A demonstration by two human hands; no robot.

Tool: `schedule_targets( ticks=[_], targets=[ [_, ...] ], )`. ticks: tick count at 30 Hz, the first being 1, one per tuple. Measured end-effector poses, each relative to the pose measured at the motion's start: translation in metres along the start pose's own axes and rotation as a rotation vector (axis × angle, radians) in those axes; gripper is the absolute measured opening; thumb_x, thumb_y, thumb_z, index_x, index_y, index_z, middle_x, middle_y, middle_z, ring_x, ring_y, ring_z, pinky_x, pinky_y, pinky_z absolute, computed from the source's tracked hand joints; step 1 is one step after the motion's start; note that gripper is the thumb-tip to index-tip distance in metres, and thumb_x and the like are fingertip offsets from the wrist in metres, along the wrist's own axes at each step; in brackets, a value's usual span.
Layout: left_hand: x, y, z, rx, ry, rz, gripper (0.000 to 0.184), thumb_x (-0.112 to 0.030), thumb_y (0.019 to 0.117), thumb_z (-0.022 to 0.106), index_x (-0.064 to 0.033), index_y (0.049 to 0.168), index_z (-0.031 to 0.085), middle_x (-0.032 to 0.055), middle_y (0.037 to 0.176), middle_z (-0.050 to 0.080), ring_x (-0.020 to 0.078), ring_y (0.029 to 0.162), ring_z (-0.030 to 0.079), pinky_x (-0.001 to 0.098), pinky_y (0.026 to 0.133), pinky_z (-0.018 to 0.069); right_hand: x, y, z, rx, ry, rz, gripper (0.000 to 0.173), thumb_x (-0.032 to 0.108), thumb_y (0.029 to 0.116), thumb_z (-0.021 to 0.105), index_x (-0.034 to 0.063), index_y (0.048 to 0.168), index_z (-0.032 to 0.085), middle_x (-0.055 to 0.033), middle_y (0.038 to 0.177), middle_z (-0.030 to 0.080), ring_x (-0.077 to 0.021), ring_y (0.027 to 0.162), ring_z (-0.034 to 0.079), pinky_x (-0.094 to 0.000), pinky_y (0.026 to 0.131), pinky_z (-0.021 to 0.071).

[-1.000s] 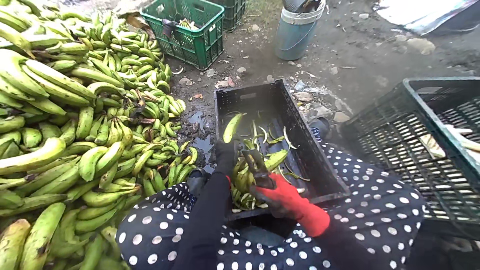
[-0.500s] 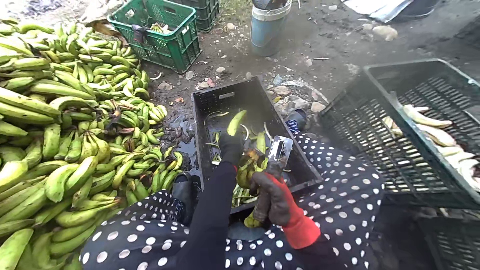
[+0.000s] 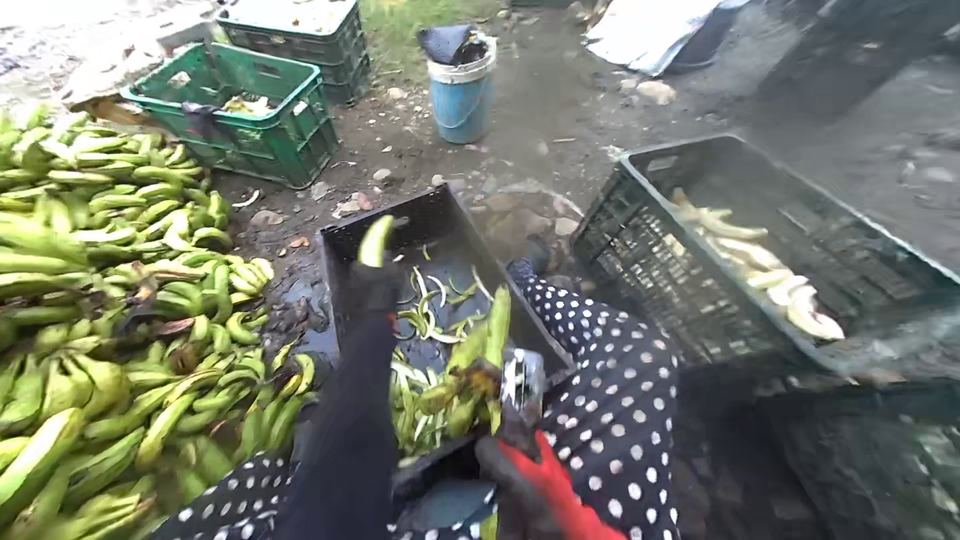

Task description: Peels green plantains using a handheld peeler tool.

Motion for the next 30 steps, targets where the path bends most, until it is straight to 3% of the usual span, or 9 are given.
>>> schedule_targets(
  ticks=[5,8,11,13,16,20,23,25,30],
  targets=[
    [0.013,-0.002,-0.025,0.151,0.088,0.121,0.048,-0.030,0.0951,0.068,-0.0021,0.132,0.055,0.0239,0.112,0.066,0.0374,0.096,0.068,0.0592,0.084,0.0562,0.024,0.042,0.007,0.190,0.239,-0.216,0.010,0.016,0.0928,0.060,0.0104,0.086,0.066,0.0008,0.067,0.067,-0.0091,0.056,0.063,-0.0277,0.055,0.0573],
    [0.056,-0.015,-0.005,0.371,0.100,0.093,0.046,-0.038,0.0958,0.069,-0.0029,0.124,0.060,0.0177,0.096,0.067,0.0283,0.080,0.067,0.0487,0.072,0.0578,0.013,0.045,0.012,0.185,0.165,-0.258,0.011,0.017,0.0888,0.068,0.0085,0.095,0.067,0.0009,0.077,0.070,-0.0084,0.070,0.068,-0.0269,0.068,0.0594],
    [0.103,-0.036,0.005,0.578,0.313,0.049,0.053,-0.047,0.1058,0.048,0.0006,0.127,0.061,0.0230,0.110,0.066,0.0345,0.097,0.065,0.0551,0.088,0.0525,0.004,0.038,0.008,0.107,0.015,-0.196,0.035,0.020,0.0840,0.074,0.0034,0.113,0.062,0.0027,0.084,0.071,-0.0051,0.077,0.069,-0.0261,0.074,0.0598],
    [0.134,-0.060,0.009,0.742,0.090,-0.012,0.048,-0.042,0.1091,0.041,-0.0033,0.133,0.057,0.0171,0.107,0.065,0.0252,0.088,0.065,0.0457,0.079,0.0562,0.008,0.034,0.006,0.068,-0.123,-0.195,0.048,0.020,0.0821,0.076,-0.0008,0.122,0.058,0.0012,0.089,0.070,-0.0016,0.078,0.067,-0.0234,0.074,0.0585],
    [0.117,-0.124,0.010,0.923,-0.239,-0.166,0.045,-0.042,0.1102,0.033,-0.0077,0.128,0.057,0.0082,0.099,0.066,0.0165,0.082,0.066,0.0366,0.072,0.0579,0.011,0.037,0.014,0.222,-0.473,-0.398,0.065,0.029,0.0829,0.077,-0.0073,0.133,0.059,-0.0136,0.119,0.070,-0.0116,0.110,0.066,-0.0317,0.100,0.0526],
    [0.082,-0.148,-0.004,0.735,-0.310,-0.221,0.029,-0.022,0.1111,0.037,-0.0043,0.116,0.060,0.0015,0.086,0.059,0.0076,0.070,0.057,0.0259,0.065,0.0510,0.004,0.030,0.028,0.266,-0.670,-0.445,0.057,0.037,0.0815,0.077,-0.0046,0.119,0.069,-0.0251,0.120,0.068,-0.0329,0.113,0.065,-0.0510,0.100,0.0499],
    [0.076,-0.113,0.007,0.615,-0.050,-0.022,0.025,-0.014,0.1057,0.051,0.0022,0.121,0.063,0.0114,0.102,0.065,0.0152,0.088,0.062,0.0318,0.081,0.0531,-0.002,0.025,0.036,0.274,-0.684,-0.379,0.055,0.035,0.0824,0.076,-0.0053,0.119,0.069,-0.0269,0.122,0.066,-0.0353,0.116,0.064,-0.0517,0.102,0.0483],
    [0.068,-0.082,0.023,0.417,0.001,-0.095,0.045,-0.016,0.0942,0.068,0.0104,0.128,0.054,0.0282,0.117,0.063,0.0368,0.105,0.064,0.0524,0.090,0.0531,-0.010,0.029,0.038,0.236,-0.598,-0.229,0.058,0.033,0.0856,0.075,-0.0065,0.127,0.063,-0.0232,0.122,0.067,-0.0295,0.115,0.063,-0.0466,0.102,0.0483],
    [0.031,-0.073,0.043,0.200,0.027,0.022,0.092,-0.014,0.0864,0.077,-0.0099,0.158,0.019,0.0307,0.126,0.059,0.0466,0.105,0.064,0.0633,0.085,0.0537,-0.002,0.026,0.040,0.098,-0.287,-0.018,0.051,0.026,0.0929,0.073,-0.0042,0.131,0.057,-0.0147,0.105,0.069,-0.0172,0.093,0.066,-0.0381,0.086,0.0545]
  ],
)
Point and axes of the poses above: each hand's wrist, its own y-axis towards the middle knuckle, its own z-axis out of the palm, x = y × z, the point moved 5 cm from there along y, towards the middle knuckle
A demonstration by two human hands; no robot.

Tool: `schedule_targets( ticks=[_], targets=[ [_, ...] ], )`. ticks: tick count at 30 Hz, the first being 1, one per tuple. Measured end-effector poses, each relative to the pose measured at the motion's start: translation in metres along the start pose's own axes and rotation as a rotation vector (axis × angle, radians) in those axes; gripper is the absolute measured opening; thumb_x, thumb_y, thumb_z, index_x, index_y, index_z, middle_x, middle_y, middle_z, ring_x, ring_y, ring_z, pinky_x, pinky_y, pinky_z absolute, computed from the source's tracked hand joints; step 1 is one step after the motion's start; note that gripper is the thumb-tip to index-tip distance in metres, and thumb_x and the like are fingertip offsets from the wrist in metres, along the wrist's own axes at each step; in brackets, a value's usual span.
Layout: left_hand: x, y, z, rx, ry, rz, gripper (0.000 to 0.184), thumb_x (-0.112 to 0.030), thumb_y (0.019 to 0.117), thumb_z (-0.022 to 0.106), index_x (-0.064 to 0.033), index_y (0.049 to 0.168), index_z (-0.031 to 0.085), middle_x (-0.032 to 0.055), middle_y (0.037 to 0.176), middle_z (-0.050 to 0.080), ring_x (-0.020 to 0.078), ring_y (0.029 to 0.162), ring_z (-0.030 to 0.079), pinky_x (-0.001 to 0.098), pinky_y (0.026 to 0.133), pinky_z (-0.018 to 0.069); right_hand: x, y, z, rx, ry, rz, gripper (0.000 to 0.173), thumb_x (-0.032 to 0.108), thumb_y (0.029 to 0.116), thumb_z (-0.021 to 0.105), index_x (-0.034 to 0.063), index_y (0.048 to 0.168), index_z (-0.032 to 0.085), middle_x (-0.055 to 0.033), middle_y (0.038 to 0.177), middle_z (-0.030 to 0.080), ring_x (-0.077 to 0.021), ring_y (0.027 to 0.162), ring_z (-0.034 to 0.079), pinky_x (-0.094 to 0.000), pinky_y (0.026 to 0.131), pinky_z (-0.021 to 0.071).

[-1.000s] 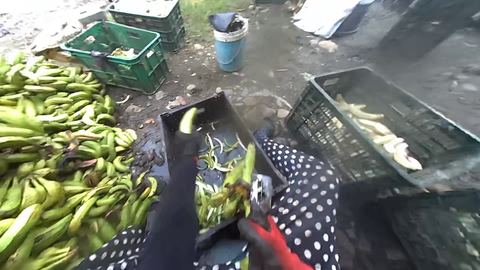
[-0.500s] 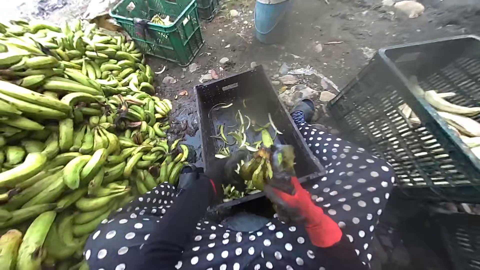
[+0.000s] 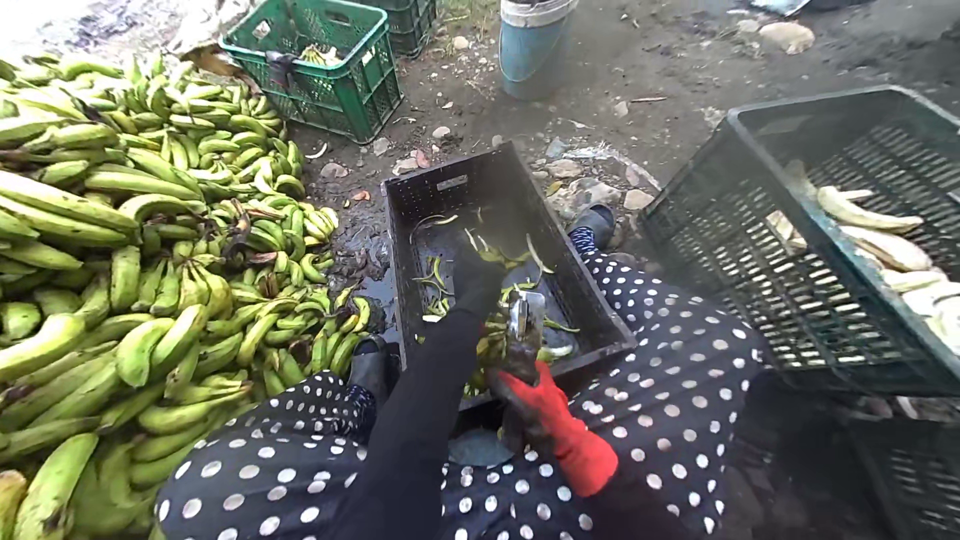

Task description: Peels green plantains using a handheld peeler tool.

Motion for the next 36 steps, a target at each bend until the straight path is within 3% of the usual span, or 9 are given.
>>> schedule_targets(
  ticks=[4,7,9,11,16,19,23,28,36],
  targets=[
    [-0.007,0.009,-0.005,-0.030,0.084,0.010,0.089,-0.011,0.0845,0.079,-0.0057,0.156,0.027,0.0283,0.136,0.055,0.0454,0.119,0.059,0.0621,0.097,0.0493,0.003,-0.001,0.005,0.027,0.003,0.057,0.056,0.028,0.0948,0.072,-0.0036,0.137,0.052,-0.0190,0.115,0.067,-0.0236,0.103,0.066,-0.0428,0.093,0.0529],
    [0.003,0.015,-0.015,-0.046,0.049,-0.036,0.086,-0.013,0.0848,0.078,-0.0070,0.155,0.029,0.0275,0.136,0.056,0.0434,0.115,0.062,0.0610,0.094,0.0522,0.004,0.006,0.010,0.017,0.030,0.064,0.055,0.028,0.0950,0.072,-0.0037,0.136,0.053,-0.0192,0.115,0.067,-0.0238,0.102,0.066,-0.0429,0.092,0.0537],
    [0.020,0.011,-0.021,-0.008,-0.207,-0.106,0.062,-0.017,0.0928,0.071,-0.0067,0.147,0.042,0.0219,0.126,0.061,0.0332,0.109,0.064,0.0515,0.092,0.0539,0.004,0.012,0.005,-0.055,0.060,0.049,0.056,0.027,0.0944,0.072,-0.0045,0.136,0.051,-0.0188,0.110,0.067,-0.0226,0.097,0.067,-0.0417,0.087,0.0549],
    [0.034,-0.001,-0.008,0.114,-0.639,-0.118,0.021,-0.020,0.1020,0.058,-0.0057,0.117,0.060,0.0071,0.089,0.061,0.0147,0.074,0.059,0.0323,0.066,0.0521,0.003,0.020,-0.007,-0.112,0.054,0.045,0.060,0.025,0.0945,0.072,-0.0064,0.139,0.049,-0.0233,0.117,0.065,-0.0268,0.104,0.065,-0.0445,0.094,0.0521],
    [0.025,-0.022,0.034,0.311,-1.294,0.064,0.016,-0.024,0.1021,0.045,-0.0187,0.109,0.059,-0.0011,0.086,0.063,0.0121,0.075,0.064,0.0311,0.069,0.0564,-0.016,0.035,-0.011,-0.117,0.051,0.008,0.064,0.025,0.0912,0.074,-0.0056,0.140,0.047,-0.0204,0.116,0.066,-0.0234,0.104,0.066,-0.0424,0.093,0.0541],
    [0.006,-0.021,0.034,0.186,-1.160,0.066,0.024,-0.029,0.1051,0.046,-0.0199,0.126,0.054,-0.0025,0.092,0.060,0.0107,0.078,0.061,0.0328,0.073,0.0557,-0.014,0.029,-0.010,-0.084,0.130,-0.025,0.065,0.018,0.0920,0.072,-0.0074,0.144,0.042,-0.0197,0.118,0.065,-0.0177,0.104,0.065,-0.0361,0.094,0.0528],
    [0.000,0.026,0.025,0.034,-1.116,-0.039,0.014,-0.019,0.1063,0.041,-0.0120,0.106,0.053,-0.0019,0.075,0.052,0.0083,0.059,0.052,0.0258,0.055,0.0497,-0.001,0.028,-0.004,-0.011,0.299,-0.118,0.053,0.016,0.0880,0.071,-0.0063,0.131,0.051,-0.0069,0.099,0.068,-0.0056,0.087,0.067,-0.0249,0.080,0.0574],
    [0.037,0.039,0.021,-0.014,-0.969,-0.051,0.021,-0.023,0.1087,0.038,-0.0087,0.106,0.053,0.0001,0.077,0.050,0.0095,0.060,0.049,0.0264,0.057,0.0478,-0.005,0.028,0.017,0.053,0.169,0.042,0.055,0.024,0.0953,0.071,-0.0044,0.137,0.050,-0.0171,0.110,0.067,-0.0196,0.096,0.067,-0.0384,0.088,0.0556],
    [0.054,0.032,0.050,0.036,-1.036,-0.213,0.023,-0.025,0.1086,0.039,-0.0083,0.115,0.053,0.0034,0.085,0.052,0.0129,0.067,0.052,0.0301,0.063,0.0504,-0.017,0.025,0.006,-0.040,0.145,0.137,0.052,0.025,0.0966,0.070,-0.0025,0.136,0.051,-0.0168,0.111,0.067,-0.0199,0.097,0.066,-0.0383,0.088,0.0551]
  ],
)
Point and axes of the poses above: each hand's wrist, its own y-axis towards the middle knuckle, its own z-axis out of the palm, x = y × z, the point moved 5 cm from there along y, towards the middle knuckle
